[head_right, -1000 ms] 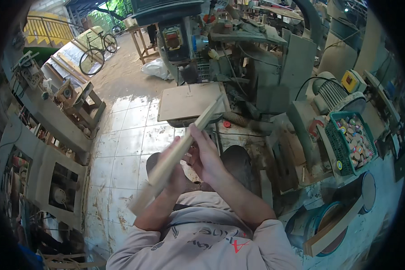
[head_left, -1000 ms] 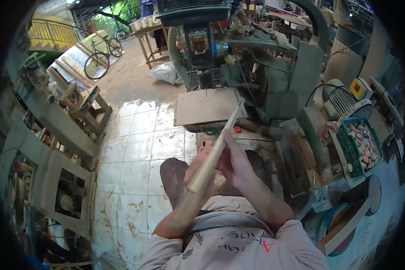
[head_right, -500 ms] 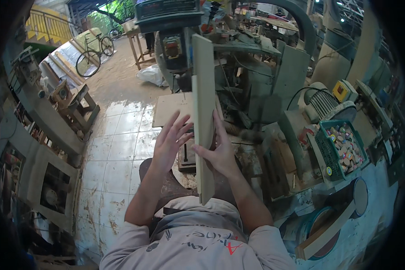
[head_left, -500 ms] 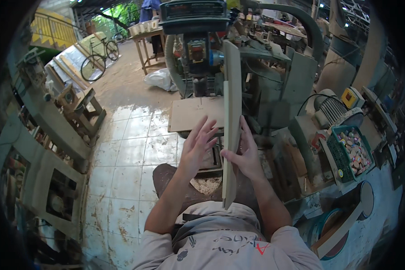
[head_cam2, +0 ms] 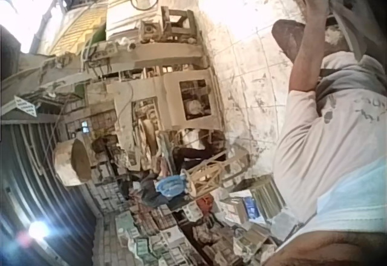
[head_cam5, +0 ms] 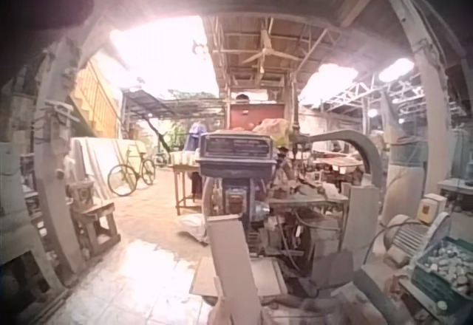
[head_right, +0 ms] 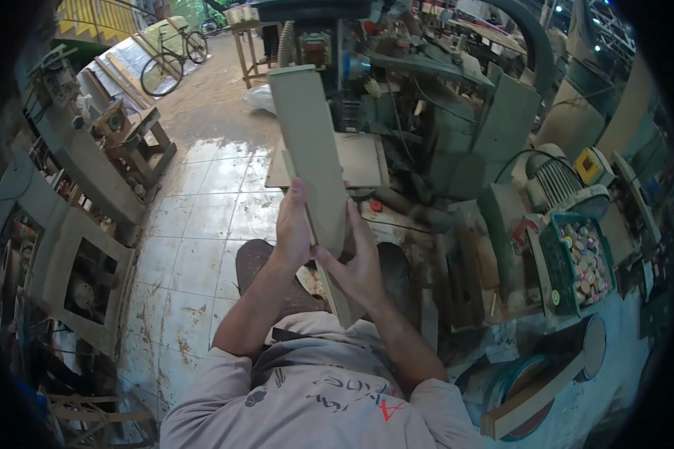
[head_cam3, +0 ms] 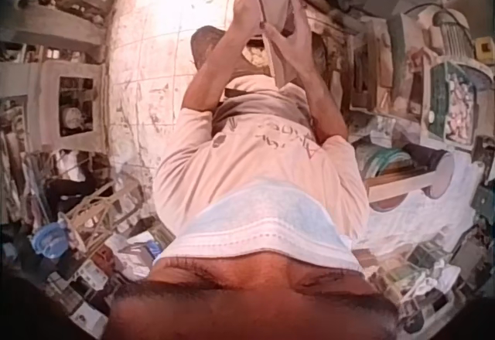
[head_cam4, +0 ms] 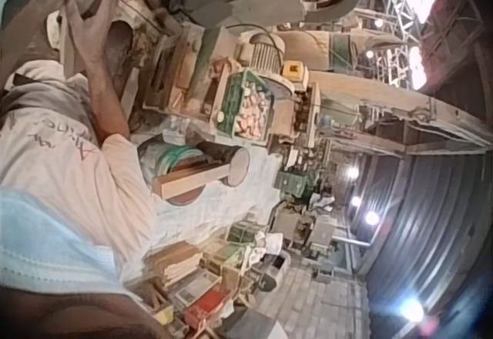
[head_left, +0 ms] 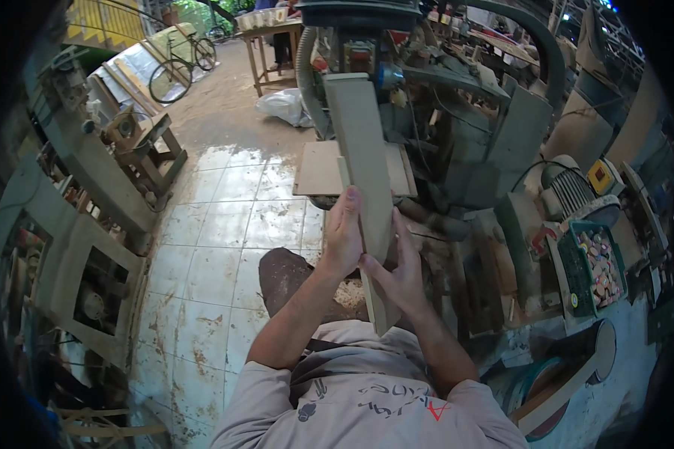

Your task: The person sits on the floor and uses a drill press to drill holes into rectangular wooden planks. They repeatedly pick up planks, position them under the drill bit, operate the machine, and inspect the drilled holes before moving to the next piece.

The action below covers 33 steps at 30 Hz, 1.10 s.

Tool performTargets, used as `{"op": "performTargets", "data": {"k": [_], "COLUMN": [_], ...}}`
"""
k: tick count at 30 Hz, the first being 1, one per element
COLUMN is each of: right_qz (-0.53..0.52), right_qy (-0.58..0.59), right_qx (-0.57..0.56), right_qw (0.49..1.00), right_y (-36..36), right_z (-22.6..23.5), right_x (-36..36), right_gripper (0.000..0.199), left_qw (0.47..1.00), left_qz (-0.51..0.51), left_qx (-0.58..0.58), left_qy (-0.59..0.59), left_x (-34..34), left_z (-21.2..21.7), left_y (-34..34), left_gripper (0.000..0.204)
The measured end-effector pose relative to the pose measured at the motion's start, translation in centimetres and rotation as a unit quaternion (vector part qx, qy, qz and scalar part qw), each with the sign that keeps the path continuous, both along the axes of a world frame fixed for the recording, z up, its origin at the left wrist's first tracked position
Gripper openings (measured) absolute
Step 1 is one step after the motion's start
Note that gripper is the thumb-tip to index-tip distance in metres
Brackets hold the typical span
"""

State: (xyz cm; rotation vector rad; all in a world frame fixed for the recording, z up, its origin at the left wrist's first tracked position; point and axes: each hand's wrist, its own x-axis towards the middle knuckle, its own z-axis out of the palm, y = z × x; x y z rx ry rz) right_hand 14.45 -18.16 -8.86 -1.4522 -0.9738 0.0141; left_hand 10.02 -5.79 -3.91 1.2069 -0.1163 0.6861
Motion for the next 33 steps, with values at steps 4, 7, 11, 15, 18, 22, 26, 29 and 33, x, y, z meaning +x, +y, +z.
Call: {"op": "performTargets", "data": {"k": [4,7,11,15,18,22,26,29,33], "right_qz": [-0.004,0.003,0.006,0.012,0.030,0.028,0.023,0.015,0.020], "right_qy": [0.029,0.038,0.057,0.073,0.112,0.122,0.117,0.126,0.144], "right_qx": [0.035,0.036,0.042,0.047,0.056,0.045,0.021,0.022,0.010], "right_qw": [0.999,0.999,0.997,0.996,0.992,0.991,0.993,0.992,0.989], "right_y": [-0.1,-0.4,-0.5,-0.4,-0.7,-0.9,-0.8,-0.7,-0.7], "right_z": [-0.2,-0.2,-0.3,-0.8,-0.7,-0.7,-0.8,-0.9,-1.0], "right_x": [-0.3,-0.1,-0.1,-0.2,-0.7,-1.1,-1.3,-1.4,-1.4], "right_gripper": [0.086,0.084,0.083,0.083,0.083,0.084,0.083,0.083,0.083], "left_qw": [1.000,0.999,0.998,0.998,0.999,0.996,0.997,0.996,0.989], "left_qz": [0.006,0.012,0.008,0.029,0.024,0.018,0.010,0.013,0.003], "left_qx": [-0.030,-0.047,-0.068,-0.046,-0.038,-0.085,-0.076,-0.084,-0.142], "left_qy": [0.004,0.003,-0.003,0.020,0.024,0.018,0.033,0.030,0.049], "left_x": [0.3,0.5,0.3,0.3,0.0,-0.3,-0.6,-0.6,-0.8], "left_z": [-0.5,-0.5,-0.5,-0.9,-1.4,-2.1,-2.1,-2.2,-2.0], "left_y": [-0.3,-0.7,-1.2,-1.3,-1.4,-1.6,-1.3,-1.2,-1.1], "left_gripper": [0.060,0.061,0.063,0.066,0.071,0.066,0.051,0.045,0.044]}}
